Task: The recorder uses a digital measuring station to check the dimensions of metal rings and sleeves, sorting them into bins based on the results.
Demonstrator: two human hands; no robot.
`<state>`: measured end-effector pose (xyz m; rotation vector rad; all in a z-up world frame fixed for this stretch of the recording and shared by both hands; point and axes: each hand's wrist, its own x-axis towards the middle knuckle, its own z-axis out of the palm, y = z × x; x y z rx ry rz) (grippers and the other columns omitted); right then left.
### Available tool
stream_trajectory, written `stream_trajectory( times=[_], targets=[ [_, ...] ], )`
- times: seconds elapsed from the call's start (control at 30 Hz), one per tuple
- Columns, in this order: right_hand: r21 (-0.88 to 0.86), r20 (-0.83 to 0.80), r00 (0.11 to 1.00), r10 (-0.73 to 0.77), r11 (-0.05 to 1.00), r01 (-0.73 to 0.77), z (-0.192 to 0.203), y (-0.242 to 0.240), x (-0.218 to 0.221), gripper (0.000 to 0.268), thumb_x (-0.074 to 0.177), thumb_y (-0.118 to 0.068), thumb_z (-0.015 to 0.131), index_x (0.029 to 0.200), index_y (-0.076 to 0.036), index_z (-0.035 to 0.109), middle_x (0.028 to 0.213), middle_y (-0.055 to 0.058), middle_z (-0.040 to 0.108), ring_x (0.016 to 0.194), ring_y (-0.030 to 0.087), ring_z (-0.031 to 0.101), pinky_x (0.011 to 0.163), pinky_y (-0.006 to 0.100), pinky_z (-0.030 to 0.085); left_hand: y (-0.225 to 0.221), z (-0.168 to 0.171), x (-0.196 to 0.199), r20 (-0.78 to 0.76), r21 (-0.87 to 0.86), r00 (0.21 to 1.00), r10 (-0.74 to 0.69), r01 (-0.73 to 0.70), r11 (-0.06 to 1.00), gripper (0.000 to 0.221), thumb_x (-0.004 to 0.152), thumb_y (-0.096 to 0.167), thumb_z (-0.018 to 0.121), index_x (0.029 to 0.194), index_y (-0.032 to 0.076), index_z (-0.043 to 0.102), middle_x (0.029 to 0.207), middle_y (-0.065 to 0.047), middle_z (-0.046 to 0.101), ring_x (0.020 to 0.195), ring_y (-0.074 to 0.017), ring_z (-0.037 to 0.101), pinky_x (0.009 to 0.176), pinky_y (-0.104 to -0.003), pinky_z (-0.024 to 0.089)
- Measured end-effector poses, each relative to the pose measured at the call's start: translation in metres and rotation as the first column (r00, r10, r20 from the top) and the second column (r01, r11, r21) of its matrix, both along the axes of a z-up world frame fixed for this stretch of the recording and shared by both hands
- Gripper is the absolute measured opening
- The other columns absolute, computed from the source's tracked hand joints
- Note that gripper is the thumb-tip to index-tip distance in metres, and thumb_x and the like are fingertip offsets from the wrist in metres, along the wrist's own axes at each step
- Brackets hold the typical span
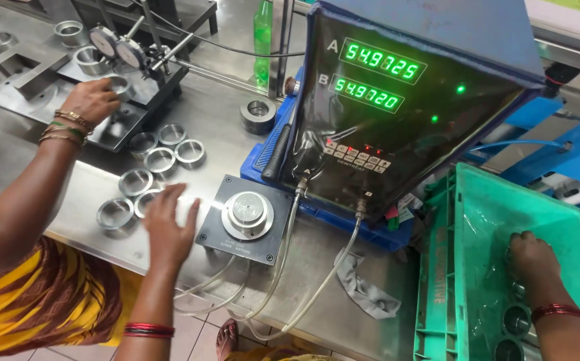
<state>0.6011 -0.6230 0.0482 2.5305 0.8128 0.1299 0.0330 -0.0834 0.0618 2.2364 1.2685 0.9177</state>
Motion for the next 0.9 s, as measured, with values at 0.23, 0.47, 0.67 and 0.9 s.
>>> stream_trajectory(
  times=[0.23, 0.47, 0.67, 0.9],
  targets=[
    [0.447, -0.336, 0.92, -0.204, 0.825, 0.346, 0.096, 0.028, -0.07, 0.08, 0.069, -0.029, 0.094, 0.14, -0.006, 0.065, 0.132, 0.02, 0.071, 0.11, 0.037, 0.07, 0.095, 0.045, 0.056, -0.055, 0.062, 0.039, 0.176, -0.008, 0.888, -0.426, 0.434, 0.901, 0.079, 0.075, 0.037, 0.084, 0.139, 0.002, 0.055, 0.14, -0.019, 0.057, 0.133, -0.038, 0.053, 0.114, -0.048, 0.037],
    [0.672, -0.697, 0.247, 0.673, 0.494, 0.551, 0.185, 0.14, -0.222, 0.086, 0.067, -0.005, 0.088, 0.147, 0.0, 0.057, 0.135, 0.017, 0.072, 0.114, 0.026, 0.071, 0.096, 0.041, 0.056, -0.04, 0.051, 0.045, 0.219, 0.05, 0.8, -0.559, 0.563, 0.825, 0.087, 0.069, 0.029, 0.089, 0.144, 0.003, 0.052, 0.134, -0.018, 0.063, 0.127, -0.0365, 0.06, 0.125, -0.056, 0.022],
    [0.899, -0.427, 0.403, 0.809, 0.426, 0.099, 0.138, 0.339, -0.352, 0.077, 0.061, -0.021, 0.096, 0.13, -0.006, 0.065, 0.124, 0.006, 0.07, 0.113, 0.016, 0.064, 0.097, 0.031, 0.051, -0.023, 0.095, 0.035, 0.24, 0.089, 0.819, -0.522, 0.516, 0.852, 0.089, 0.072, 0.035, 0.09, 0.146, 0.004, 0.051, 0.129, -0.017, 0.066, 0.123, -0.0335, 0.064, 0.128, -0.056, 0.023],
    [0.921, -0.356, 0.471, 0.807, 0.39, 0.028, 0.117, 0.405, -0.388, 0.077, 0.059, -0.023, 0.095, 0.128, -0.005, 0.065, 0.126, 0.01, 0.068, 0.118, 0.023, 0.067, 0.098, 0.034, 0.052, 0.038, 0.024, -0.009, 0.203, 0.141, 0.929, -0.311, 0.286, 0.948, 0.089, 0.073, 0.039, 0.09, 0.145, 0.0, 0.053, 0.136, -0.02, 0.064, 0.129, -0.0389, 0.059, 0.123, -0.052, 0.028]
  ],
)
